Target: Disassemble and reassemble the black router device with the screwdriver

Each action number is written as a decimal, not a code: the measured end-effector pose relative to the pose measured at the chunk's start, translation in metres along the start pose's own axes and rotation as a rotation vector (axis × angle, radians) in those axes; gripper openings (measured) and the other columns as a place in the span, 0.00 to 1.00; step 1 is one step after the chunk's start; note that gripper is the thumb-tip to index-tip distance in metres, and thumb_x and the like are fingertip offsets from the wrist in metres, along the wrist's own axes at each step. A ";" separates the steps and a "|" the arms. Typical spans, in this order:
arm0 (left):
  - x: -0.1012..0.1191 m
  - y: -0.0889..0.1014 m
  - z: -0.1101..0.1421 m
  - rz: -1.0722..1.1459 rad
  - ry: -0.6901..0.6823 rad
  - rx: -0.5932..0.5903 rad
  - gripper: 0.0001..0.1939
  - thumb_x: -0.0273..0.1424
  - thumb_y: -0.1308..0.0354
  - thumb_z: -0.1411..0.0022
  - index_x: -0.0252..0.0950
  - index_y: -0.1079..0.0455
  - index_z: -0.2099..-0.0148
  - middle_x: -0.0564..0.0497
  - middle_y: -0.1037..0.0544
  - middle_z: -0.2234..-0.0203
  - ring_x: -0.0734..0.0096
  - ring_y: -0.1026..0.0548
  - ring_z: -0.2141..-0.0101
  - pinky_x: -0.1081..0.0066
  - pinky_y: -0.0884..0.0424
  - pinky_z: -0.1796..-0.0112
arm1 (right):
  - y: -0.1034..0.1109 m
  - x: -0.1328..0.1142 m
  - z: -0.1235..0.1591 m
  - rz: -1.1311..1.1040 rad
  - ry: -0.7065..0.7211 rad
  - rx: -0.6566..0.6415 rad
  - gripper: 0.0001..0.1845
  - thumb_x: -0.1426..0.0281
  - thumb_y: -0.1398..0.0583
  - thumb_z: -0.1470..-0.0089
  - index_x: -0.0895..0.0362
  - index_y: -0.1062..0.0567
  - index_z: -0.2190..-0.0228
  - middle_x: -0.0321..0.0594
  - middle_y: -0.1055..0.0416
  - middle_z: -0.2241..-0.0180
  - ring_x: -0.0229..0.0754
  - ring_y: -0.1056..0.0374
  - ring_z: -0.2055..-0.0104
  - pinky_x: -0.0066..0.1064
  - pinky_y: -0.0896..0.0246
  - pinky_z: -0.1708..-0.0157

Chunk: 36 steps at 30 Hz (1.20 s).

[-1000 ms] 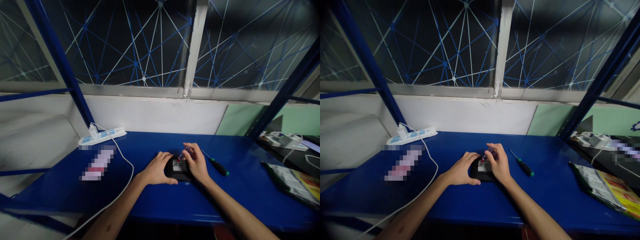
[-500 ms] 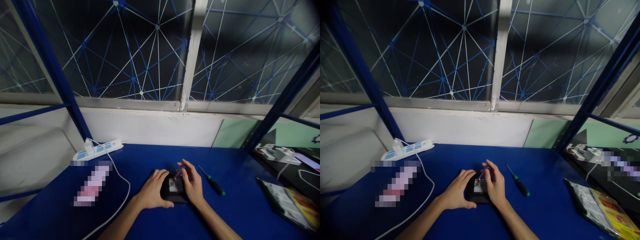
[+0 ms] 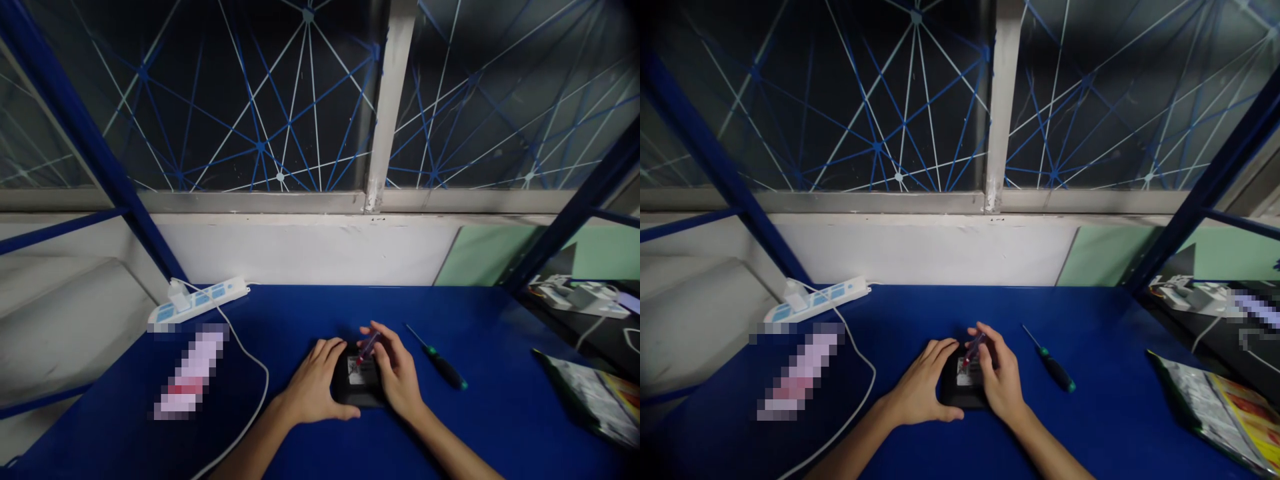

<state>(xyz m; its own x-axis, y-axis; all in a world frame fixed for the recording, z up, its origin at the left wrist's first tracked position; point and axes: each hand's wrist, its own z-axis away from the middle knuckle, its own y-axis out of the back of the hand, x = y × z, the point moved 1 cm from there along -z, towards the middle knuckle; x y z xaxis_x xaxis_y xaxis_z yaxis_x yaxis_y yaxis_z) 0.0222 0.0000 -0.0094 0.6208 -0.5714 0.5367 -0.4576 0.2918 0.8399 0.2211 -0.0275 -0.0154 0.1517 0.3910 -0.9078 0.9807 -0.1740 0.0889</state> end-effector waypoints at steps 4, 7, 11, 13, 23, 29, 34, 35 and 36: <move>-0.001 -0.002 0.001 0.001 0.002 0.001 0.60 0.49 0.22 0.64 0.39 0.44 0.32 0.41 0.37 0.36 0.40 0.39 0.38 0.45 0.39 0.37 | 0.001 0.003 0.001 0.023 0.049 -0.001 0.18 0.64 0.41 0.36 0.47 0.28 0.46 0.45 0.27 0.51 0.47 0.24 0.56 0.40 0.26 0.56; -0.002 -0.003 0.002 -0.001 -0.003 0.008 0.60 0.49 0.23 0.64 0.40 0.43 0.32 0.41 0.36 0.36 0.39 0.39 0.38 0.44 0.39 0.38 | 0.002 0.005 -0.001 0.083 0.092 0.059 0.16 0.65 0.37 0.40 0.47 0.25 0.50 0.43 0.29 0.56 0.45 0.27 0.58 0.37 0.27 0.59; -0.003 -0.003 0.002 -0.005 -0.002 0.016 0.60 0.50 0.23 0.63 0.40 0.44 0.32 0.41 0.37 0.36 0.39 0.39 0.38 0.44 0.38 0.38 | 0.001 0.004 -0.004 0.094 0.100 0.118 0.13 0.64 0.36 0.40 0.47 0.23 0.53 0.40 0.29 0.60 0.43 0.29 0.62 0.33 0.29 0.64; -0.003 -0.003 0.001 -0.005 -0.011 0.019 0.60 0.49 0.23 0.64 0.41 0.44 0.32 0.41 0.36 0.36 0.39 0.39 0.38 0.44 0.39 0.38 | 0.001 0.003 -0.004 0.091 0.094 0.132 0.11 0.64 0.36 0.40 0.48 0.23 0.55 0.39 0.29 0.62 0.42 0.28 0.63 0.33 0.28 0.63; -0.004 -0.003 0.002 -0.004 -0.031 0.018 0.60 0.50 0.23 0.62 0.41 0.46 0.31 0.41 0.38 0.35 0.39 0.40 0.37 0.43 0.40 0.37 | 0.001 -0.004 -0.002 0.038 0.029 0.031 0.14 0.62 0.40 0.37 0.48 0.26 0.50 0.44 0.26 0.53 0.46 0.24 0.57 0.40 0.26 0.55; 0.001 0.002 0.001 -0.009 -0.017 0.005 0.59 0.50 0.23 0.62 0.40 0.44 0.32 0.41 0.38 0.35 0.41 0.39 0.38 0.45 0.39 0.37 | -0.002 -0.004 -0.007 -0.122 -0.095 0.078 0.19 0.59 0.42 0.36 0.49 0.32 0.45 0.43 0.25 0.55 0.43 0.23 0.63 0.41 0.24 0.60; 0.002 0.003 0.002 -0.007 -0.007 -0.010 0.59 0.52 0.24 0.60 0.39 0.45 0.31 0.40 0.39 0.34 0.40 0.41 0.36 0.44 0.41 0.37 | 0.011 0.001 -0.020 0.008 -0.097 0.216 0.22 0.56 0.44 0.36 0.52 0.35 0.45 0.45 0.24 0.56 0.43 0.24 0.65 0.40 0.25 0.62; 0.001 0.003 0.002 -0.005 -0.012 -0.010 0.60 0.52 0.24 0.60 0.39 0.45 0.31 0.40 0.39 0.34 0.39 0.41 0.36 0.44 0.41 0.37 | 0.017 0.003 -0.025 0.145 -0.091 0.230 0.24 0.54 0.45 0.36 0.54 0.36 0.45 0.44 0.24 0.58 0.42 0.25 0.67 0.38 0.26 0.64; 0.000 0.002 0.002 -0.003 -0.017 -0.011 0.60 0.53 0.25 0.60 0.39 0.46 0.30 0.40 0.40 0.34 0.39 0.41 0.36 0.44 0.41 0.37 | 0.023 0.007 -0.028 0.207 -0.098 0.234 0.25 0.54 0.44 0.37 0.55 0.34 0.45 0.43 0.24 0.61 0.42 0.27 0.69 0.37 0.27 0.66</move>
<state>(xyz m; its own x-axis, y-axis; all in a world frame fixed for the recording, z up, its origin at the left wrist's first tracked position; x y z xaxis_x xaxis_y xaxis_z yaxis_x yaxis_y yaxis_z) 0.0197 -0.0009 -0.0078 0.6111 -0.5857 0.5324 -0.4483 0.2983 0.8426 0.2486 -0.0031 -0.0080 0.3212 0.2389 -0.9164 0.8736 -0.4483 0.1893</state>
